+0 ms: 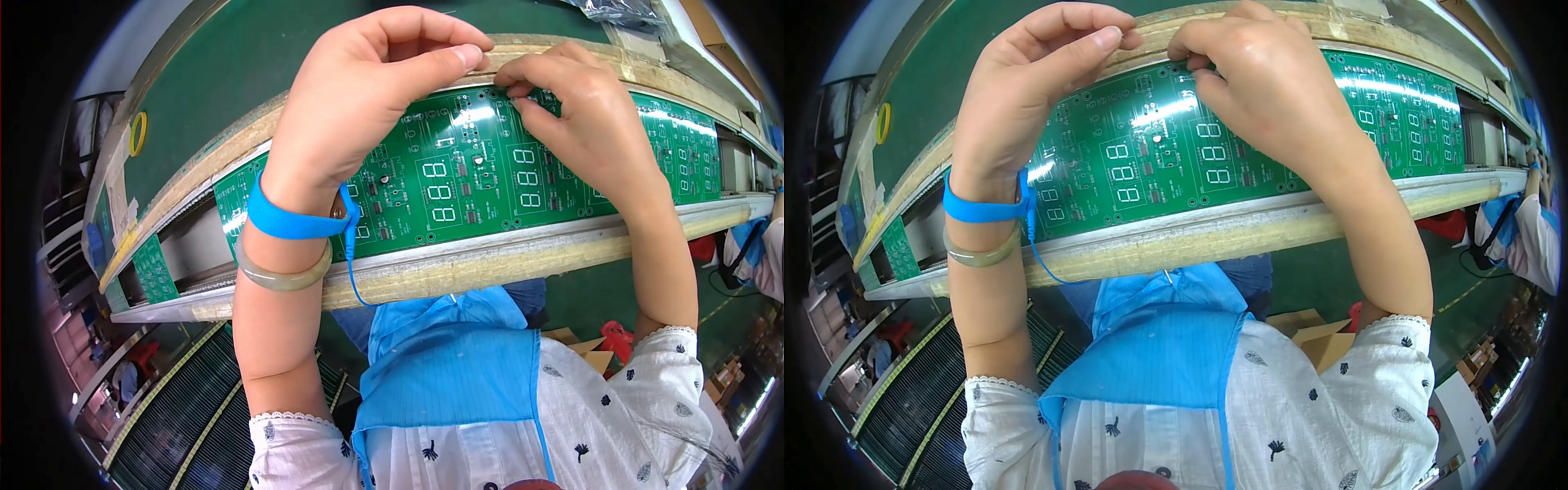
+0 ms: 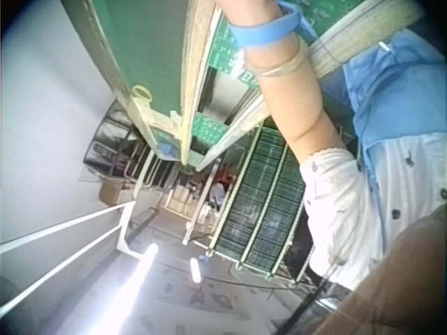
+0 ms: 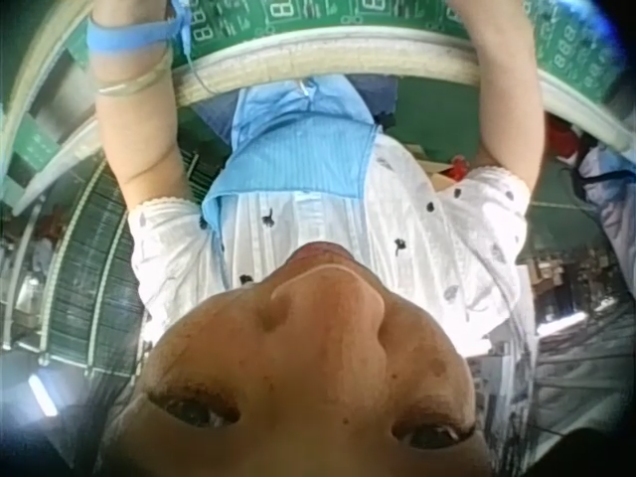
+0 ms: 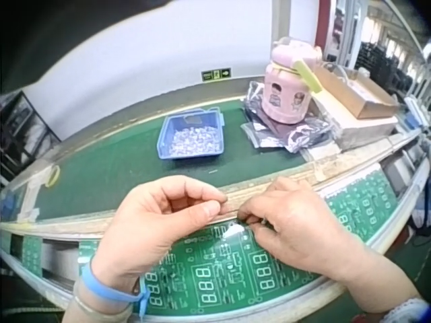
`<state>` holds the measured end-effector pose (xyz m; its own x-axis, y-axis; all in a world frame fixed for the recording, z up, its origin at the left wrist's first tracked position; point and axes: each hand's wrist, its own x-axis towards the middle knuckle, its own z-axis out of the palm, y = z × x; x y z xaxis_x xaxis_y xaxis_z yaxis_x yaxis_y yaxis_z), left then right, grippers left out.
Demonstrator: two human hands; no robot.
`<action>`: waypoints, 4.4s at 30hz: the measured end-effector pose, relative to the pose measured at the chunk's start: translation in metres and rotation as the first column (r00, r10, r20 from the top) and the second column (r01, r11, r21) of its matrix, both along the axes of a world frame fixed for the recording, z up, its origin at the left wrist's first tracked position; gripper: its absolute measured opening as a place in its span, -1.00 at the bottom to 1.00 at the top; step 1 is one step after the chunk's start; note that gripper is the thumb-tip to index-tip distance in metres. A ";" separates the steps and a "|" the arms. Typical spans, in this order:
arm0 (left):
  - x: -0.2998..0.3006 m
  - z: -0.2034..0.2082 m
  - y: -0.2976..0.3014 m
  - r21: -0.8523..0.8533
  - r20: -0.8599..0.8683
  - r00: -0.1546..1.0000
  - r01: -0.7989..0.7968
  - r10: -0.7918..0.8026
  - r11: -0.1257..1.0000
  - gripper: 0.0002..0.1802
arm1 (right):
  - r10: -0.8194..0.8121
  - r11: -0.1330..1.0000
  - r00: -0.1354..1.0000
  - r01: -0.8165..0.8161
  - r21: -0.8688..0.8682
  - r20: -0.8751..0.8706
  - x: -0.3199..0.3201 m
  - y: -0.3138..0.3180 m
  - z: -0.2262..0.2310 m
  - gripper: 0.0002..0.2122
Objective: The person inserts small electronic components by hand into a large green printed circuit board.
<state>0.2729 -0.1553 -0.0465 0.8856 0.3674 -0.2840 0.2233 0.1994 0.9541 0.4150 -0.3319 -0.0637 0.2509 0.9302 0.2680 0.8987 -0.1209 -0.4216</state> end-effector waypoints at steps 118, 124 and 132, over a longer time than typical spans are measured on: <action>0.032 0.020 0.085 0.626 0.158 0.984 -0.160 0.076 0.763 -0.77 | -0.265 0.922 0.883 0.350 0.166 -0.386 0.073 0.069 0.075 -0.78; 0.004 0.023 0.063 0.474 0.222 0.974 -0.145 0.041 0.868 -0.79 | -0.087 0.921 0.699 0.327 0.210 -0.709 0.065 0.021 0.096 -0.83; -0.024 0.009 0.018 0.264 0.166 0.986 -0.021 -0.024 0.964 -0.80 | 0.026 0.991 0.678 0.080 0.108 -0.734 0.031 0.005 0.017 -0.81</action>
